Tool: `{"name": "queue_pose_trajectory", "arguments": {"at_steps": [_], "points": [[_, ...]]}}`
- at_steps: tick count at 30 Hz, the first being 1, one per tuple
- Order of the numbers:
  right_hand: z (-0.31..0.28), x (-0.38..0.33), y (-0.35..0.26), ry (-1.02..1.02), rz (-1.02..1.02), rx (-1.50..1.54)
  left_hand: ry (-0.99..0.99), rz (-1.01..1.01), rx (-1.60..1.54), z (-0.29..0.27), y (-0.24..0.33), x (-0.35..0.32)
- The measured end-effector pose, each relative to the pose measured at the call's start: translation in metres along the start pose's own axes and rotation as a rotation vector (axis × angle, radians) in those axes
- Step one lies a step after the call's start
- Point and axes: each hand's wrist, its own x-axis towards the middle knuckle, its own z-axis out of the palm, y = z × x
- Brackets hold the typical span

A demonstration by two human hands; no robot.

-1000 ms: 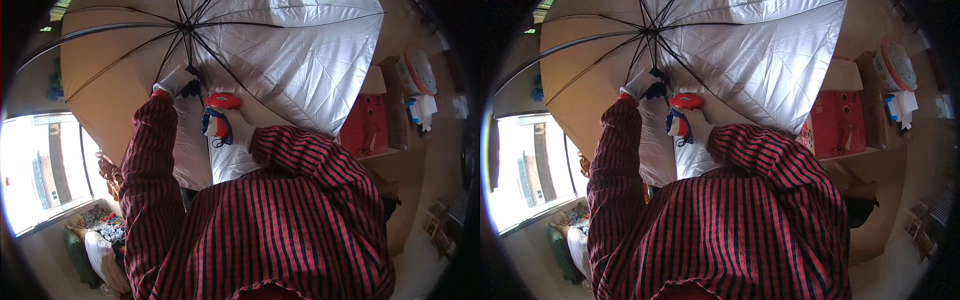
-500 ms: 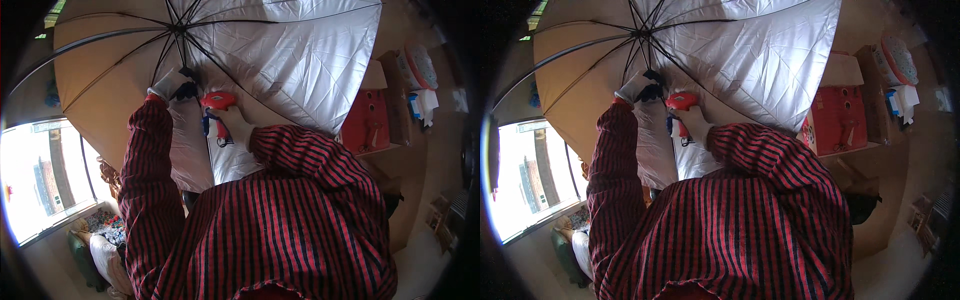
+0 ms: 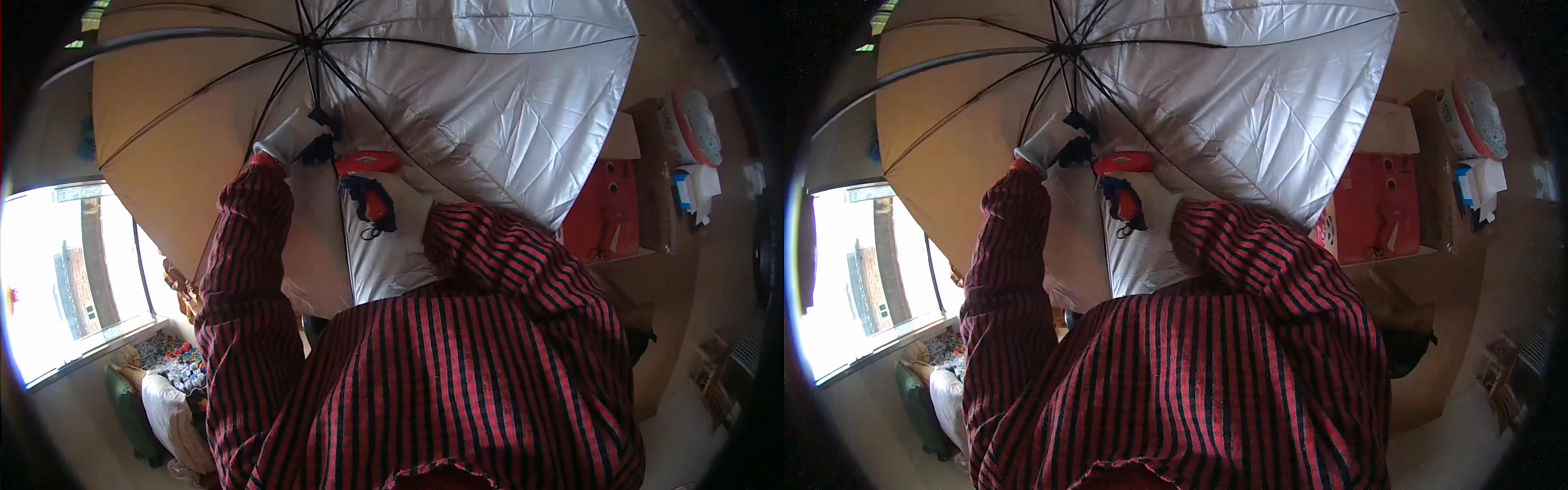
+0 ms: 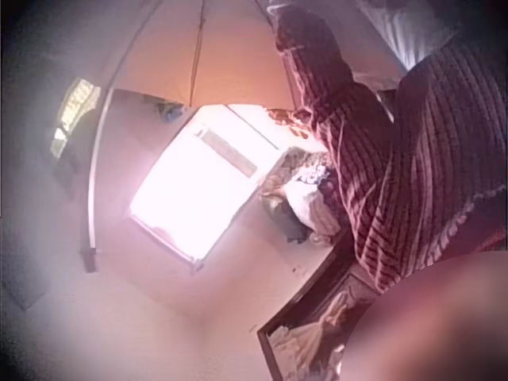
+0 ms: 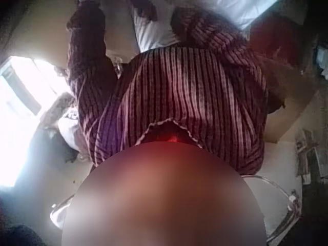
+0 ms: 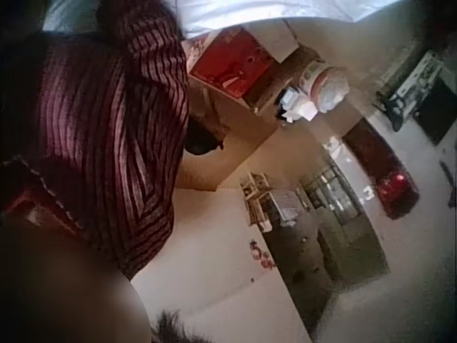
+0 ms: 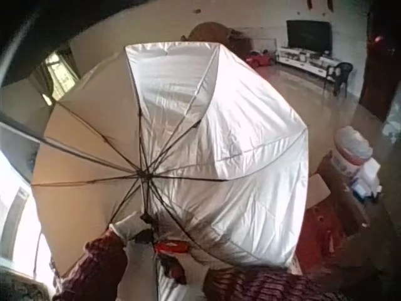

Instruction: The person is using a hot glue gun to attach white fabric panels to the metal ribs of an umbrella frame.

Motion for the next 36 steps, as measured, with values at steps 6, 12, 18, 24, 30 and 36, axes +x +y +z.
{"name": "queue_pose_trajectory", "arguments": {"at_steps": [6, 12, 18, 24, 30, 36], "points": [[0.046, -0.008, -0.004, 0.154, -0.454, -0.312, -0.247, -0.258, 0.738, -0.071, 0.001, 0.001], [0.059, 0.009, -0.026, 0.378, -0.921, -0.964, 0.272, -0.495, 0.717, -0.086, -0.064, 0.002], [0.053, -0.014, -0.022, 0.401, -0.653, -0.892, 0.355, -0.504, 0.551, -0.044, 0.010, -0.022], [0.041, -0.009, -0.013, 0.419, -0.653, -0.917, 0.453, -0.568, 0.395, -0.018, 0.080, -0.055], [0.050, -0.010, 0.003, 0.488, -0.763, -1.015, 0.316, -0.564, 0.157, 0.015, 0.061, -0.033], [0.037, -0.010, 0.006, 0.471, -0.733, -0.950, 0.401, -0.474, 0.284, 0.018, 0.065, -0.014]]}}
